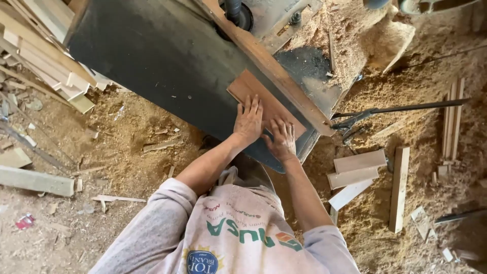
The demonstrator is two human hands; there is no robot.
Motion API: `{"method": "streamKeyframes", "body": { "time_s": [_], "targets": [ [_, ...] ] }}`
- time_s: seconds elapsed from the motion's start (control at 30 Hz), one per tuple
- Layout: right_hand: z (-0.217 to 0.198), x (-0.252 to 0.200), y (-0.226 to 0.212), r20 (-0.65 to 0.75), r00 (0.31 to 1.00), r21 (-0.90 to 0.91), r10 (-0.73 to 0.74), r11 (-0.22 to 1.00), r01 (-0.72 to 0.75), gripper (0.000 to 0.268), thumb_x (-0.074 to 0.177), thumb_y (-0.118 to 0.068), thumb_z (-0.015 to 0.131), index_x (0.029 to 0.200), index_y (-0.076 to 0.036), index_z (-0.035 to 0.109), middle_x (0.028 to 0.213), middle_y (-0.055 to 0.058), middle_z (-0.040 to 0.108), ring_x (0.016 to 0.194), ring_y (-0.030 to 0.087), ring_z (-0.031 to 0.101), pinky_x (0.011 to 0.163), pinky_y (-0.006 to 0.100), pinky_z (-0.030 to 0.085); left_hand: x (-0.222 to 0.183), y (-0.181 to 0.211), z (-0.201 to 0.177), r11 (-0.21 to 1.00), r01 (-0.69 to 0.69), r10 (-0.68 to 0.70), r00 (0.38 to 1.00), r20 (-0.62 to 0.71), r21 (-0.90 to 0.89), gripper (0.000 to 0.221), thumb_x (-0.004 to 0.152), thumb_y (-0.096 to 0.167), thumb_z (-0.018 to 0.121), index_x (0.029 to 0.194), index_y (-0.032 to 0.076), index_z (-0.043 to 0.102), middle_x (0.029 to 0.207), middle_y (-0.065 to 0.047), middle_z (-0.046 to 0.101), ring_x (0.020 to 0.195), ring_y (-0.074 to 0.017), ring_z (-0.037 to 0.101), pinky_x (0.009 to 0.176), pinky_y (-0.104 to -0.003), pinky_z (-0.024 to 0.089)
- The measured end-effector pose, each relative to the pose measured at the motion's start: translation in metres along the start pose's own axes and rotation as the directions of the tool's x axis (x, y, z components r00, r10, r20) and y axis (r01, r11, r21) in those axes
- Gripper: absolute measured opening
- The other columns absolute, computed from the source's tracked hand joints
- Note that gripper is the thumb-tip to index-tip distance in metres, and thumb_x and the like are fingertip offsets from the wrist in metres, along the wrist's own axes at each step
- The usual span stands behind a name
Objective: Shaping small wooden blocks using a stationary spindle sander machine
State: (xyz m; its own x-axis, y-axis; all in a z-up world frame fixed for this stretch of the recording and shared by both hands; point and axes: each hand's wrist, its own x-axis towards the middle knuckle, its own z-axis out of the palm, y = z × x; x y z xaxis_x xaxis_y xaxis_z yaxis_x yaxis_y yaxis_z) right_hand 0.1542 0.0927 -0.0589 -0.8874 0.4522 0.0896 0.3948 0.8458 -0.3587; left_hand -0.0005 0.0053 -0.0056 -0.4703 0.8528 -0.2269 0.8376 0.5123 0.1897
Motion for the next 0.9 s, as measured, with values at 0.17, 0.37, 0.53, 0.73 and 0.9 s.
{"method": "streamKeyframes", "body": {
  "time_s": [0.17, 0.37, 0.53, 0.73, 0.9],
  "targets": [
    [0.012, 0.026, 0.016, -0.047, 0.993, -0.049, -0.105, 0.993, 0.103, 0.076, 0.080, -0.048, 0.079, 0.143, -0.014, 0.055, 0.139, 0.008, 0.047, 0.137, 0.037, 0.043, 0.113, 0.056, 0.040, 0.035, 0.004, 0.023, 0.995, 0.096, -0.097, 0.995, 0.030, 0.035, 0.074, 0.100, 0.043, 0.059, 0.156, 0.003, 0.033, 0.164, -0.021, 0.025, 0.151, -0.0418, 0.022, 0.119, -0.060, 0.018],
    [0.016, 0.053, 0.032, -0.071, 0.988, -0.069, -0.138, 0.989, 0.133, 0.075, 0.082, -0.049, 0.076, 0.143, -0.013, 0.053, 0.135, 0.011, 0.047, 0.132, 0.039, 0.046, 0.109, 0.053, 0.045, 0.069, 0.001, 0.027, 0.986, 0.141, -0.150, 0.983, 0.105, 0.087, 0.071, 0.102, 0.040, 0.054, 0.159, 0.006, 0.029, 0.167, -0.017, 0.020, 0.153, -0.0397, 0.019, 0.120, -0.062, 0.015],
    [0.011, 0.070, 0.028, -0.017, 0.993, 0.006, -0.114, 0.993, 0.114, 0.074, 0.085, -0.050, 0.072, 0.144, -0.010, 0.052, 0.138, 0.015, 0.048, 0.136, 0.043, 0.045, 0.114, 0.054, 0.042, 0.086, 0.000, 0.016, 0.986, 0.135, -0.149, 0.977, 0.154, 0.100, 0.067, 0.102, 0.033, 0.051, 0.160, 0.006, 0.029, 0.168, -0.018, 0.019, 0.153, -0.0403, 0.019, 0.121, -0.062, 0.014],
    [0.022, 0.087, 0.021, -0.025, 0.993, 0.056, -0.113, 0.992, 0.114, 0.072, 0.086, -0.047, 0.072, 0.143, -0.008, 0.052, 0.140, 0.017, 0.049, 0.136, 0.045, 0.045, 0.117, 0.057, 0.037, 0.094, -0.014, -0.004, 0.978, 0.122, -0.161, 0.958, 0.238, 0.171, 0.061, 0.101, 0.024, 0.049, 0.158, 0.005, 0.034, 0.168, -0.019, 0.016, 0.153, -0.0414, 0.018, 0.121, -0.065, 0.012],
    [0.039, 0.111, 0.016, -0.072, 0.987, 0.052, -0.141, 0.988, 0.145, 0.074, 0.083, -0.051, 0.071, 0.142, -0.010, 0.054, 0.140, 0.014, 0.049, 0.138, 0.043, 0.045, 0.118, 0.055, 0.036, 0.104, -0.034, -0.015, 0.973, 0.121, -0.164, 0.960, 0.225, 0.196, 0.056, 0.101, 0.023, 0.050, 0.154, 0.006, 0.042, 0.166, -0.019, 0.021, 0.152, -0.0416, 0.021, 0.119, -0.069, 0.011]
  ]
}}
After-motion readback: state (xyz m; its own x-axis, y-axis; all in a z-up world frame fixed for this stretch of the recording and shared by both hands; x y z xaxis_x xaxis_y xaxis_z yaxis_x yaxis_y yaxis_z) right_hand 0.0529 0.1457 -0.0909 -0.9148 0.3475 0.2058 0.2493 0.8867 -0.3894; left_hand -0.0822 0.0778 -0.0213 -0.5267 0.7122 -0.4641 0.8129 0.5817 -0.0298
